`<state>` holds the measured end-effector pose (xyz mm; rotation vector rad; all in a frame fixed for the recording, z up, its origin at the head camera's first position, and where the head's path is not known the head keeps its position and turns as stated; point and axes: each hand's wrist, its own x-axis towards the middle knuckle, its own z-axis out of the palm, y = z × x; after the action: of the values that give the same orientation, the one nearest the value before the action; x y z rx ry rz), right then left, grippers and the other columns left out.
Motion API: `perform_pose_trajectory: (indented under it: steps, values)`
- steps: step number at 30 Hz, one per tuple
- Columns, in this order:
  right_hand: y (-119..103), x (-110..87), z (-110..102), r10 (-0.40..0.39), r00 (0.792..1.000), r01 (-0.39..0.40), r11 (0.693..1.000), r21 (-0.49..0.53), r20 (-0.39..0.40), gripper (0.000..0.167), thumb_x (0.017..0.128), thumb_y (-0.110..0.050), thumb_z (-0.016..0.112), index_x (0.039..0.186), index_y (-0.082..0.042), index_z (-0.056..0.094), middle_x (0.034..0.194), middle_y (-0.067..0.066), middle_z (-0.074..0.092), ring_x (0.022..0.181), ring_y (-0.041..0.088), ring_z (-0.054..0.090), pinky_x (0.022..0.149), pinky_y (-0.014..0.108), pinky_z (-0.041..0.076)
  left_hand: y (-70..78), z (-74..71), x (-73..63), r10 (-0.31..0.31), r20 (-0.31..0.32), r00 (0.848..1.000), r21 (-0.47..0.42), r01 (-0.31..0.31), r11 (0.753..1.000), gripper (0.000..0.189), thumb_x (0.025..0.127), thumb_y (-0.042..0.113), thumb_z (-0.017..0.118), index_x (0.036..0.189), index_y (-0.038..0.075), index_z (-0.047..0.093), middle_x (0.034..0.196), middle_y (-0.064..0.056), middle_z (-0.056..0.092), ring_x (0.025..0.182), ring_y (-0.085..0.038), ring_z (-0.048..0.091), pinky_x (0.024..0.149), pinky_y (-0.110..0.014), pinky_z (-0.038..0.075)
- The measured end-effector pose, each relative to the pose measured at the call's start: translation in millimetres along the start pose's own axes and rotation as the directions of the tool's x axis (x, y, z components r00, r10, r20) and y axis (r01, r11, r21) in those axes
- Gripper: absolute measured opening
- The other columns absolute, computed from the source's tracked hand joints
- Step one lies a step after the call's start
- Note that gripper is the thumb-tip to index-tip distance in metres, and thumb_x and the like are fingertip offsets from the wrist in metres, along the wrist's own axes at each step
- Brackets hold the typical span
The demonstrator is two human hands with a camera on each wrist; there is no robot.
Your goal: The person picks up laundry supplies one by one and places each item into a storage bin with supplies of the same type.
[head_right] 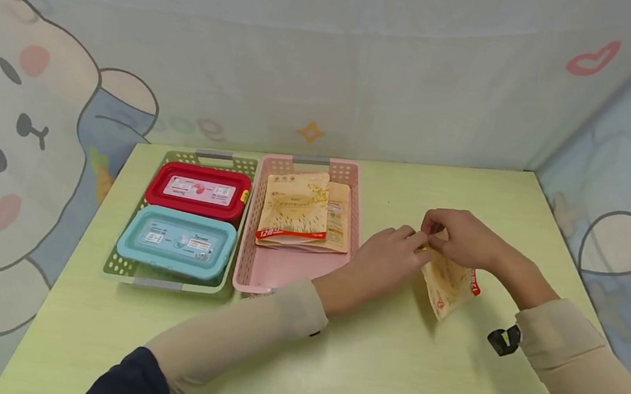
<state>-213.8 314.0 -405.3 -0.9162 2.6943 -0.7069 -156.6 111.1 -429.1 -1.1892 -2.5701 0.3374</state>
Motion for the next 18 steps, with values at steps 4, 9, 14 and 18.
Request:
perform_pose_trajectory:
  steps: [4,9,14,18]
  values:
    - [-3,0.5,-5,0.023,0.998,-0.022,1.0,0.015,-0.053,0.009,0.102,-0.007,0.069,0.102,-0.015,0.066,0.103,0.0,0.072,0.103,0.024,0.069,0.084,0.048,0.054,-13.1,-6.0,2.0,-0.017,-0.009,1.0,-0.06,0.016,0.998,0.03,0.111,0.024,0.059,0.14,0.029,0.068,0.136,0.007,0.061,0.121,-0.013,0.061,0.089,-0.021,0.051]
    - [-6,0.7,-7,0.02,0.996,-0.015,0.998,0.053,-0.087,0.008,0.103,-0.007,0.068,0.105,-0.013,0.063,0.105,0.002,0.071,0.107,0.028,0.07,0.086,0.05,0.055,-24.8,-14.6,2.0,-0.002,0.056,0.998,-0.105,0.008,0.994,0.038,0.109,0.022,0.064,0.147,0.026,0.061,0.142,0.006,0.055,0.126,-0.013,0.057,0.096,-0.022,0.049]
    - [-5,0.6,-5,0.004,0.995,0.007,0.994,0.111,-0.095,0.008,0.105,-0.005,0.064,0.108,-0.012,0.067,0.111,0.003,0.071,0.113,0.032,0.071,0.092,0.039,0.058,-32.9,-26.1,-1.2,-0.013,0.124,0.992,-0.193,0.037,0.98,0.051,0.103,0.015,0.068,0.15,0.026,0.054,0.148,0.006,0.05,0.132,-0.013,0.051,0.106,-0.02,0.043]
    - [-5,1.8,-3,-0.01,0.996,0.029,0.976,0.218,-0.086,0.01,0.106,-0.005,0.062,0.112,-0.009,0.068,0.117,0.005,0.069,0.117,0.026,0.069,0.094,0.023,0.055,-39.8,-25.6,-4.2,-0.074,0.025,0.997,-0.322,0.078,0.943,0.033,0.108,0.015,0.061,0.139,0.026,0.064,0.135,0.009,0.057,0.125,-0.01,0.055,0.098,-0.018,0.047]
